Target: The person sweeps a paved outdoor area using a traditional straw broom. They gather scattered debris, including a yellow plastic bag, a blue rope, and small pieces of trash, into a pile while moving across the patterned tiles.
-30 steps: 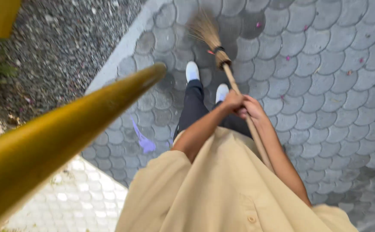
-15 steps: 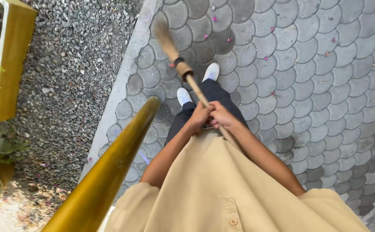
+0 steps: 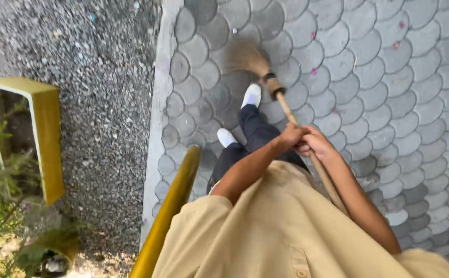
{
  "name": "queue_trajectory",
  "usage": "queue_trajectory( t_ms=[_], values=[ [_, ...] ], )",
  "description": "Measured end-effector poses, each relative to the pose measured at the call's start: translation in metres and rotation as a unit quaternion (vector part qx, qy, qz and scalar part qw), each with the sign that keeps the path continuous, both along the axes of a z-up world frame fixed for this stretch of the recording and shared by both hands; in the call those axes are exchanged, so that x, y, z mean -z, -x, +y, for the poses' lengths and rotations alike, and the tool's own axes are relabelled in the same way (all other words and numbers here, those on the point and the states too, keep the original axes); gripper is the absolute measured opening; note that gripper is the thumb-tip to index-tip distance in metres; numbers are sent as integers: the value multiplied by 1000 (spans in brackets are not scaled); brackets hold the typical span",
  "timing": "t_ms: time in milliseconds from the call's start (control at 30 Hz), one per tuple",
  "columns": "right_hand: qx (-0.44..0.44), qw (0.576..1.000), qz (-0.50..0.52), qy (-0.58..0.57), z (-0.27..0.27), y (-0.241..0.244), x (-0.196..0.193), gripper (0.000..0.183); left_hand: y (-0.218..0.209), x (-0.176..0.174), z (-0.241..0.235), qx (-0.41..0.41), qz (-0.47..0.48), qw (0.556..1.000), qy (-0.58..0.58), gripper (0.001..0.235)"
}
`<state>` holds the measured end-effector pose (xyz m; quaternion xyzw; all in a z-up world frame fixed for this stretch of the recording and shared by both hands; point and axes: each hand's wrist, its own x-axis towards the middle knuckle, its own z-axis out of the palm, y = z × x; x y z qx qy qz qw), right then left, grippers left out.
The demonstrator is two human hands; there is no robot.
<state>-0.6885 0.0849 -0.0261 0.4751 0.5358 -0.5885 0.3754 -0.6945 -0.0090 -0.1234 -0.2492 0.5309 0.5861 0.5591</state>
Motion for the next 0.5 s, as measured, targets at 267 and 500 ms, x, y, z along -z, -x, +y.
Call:
queue_trajectory(
  t_ms=[267, 500],
  values=[
    [45, 993, 109, 26, 5, 62, -6, 58, 82, -15, -1, -17, 89, 996, -14, 44],
    [-114, 987, 45, 105, -100, 52, 20, 67, 43, 5, -109, -76, 45, 995, 45, 54]
  ],
)
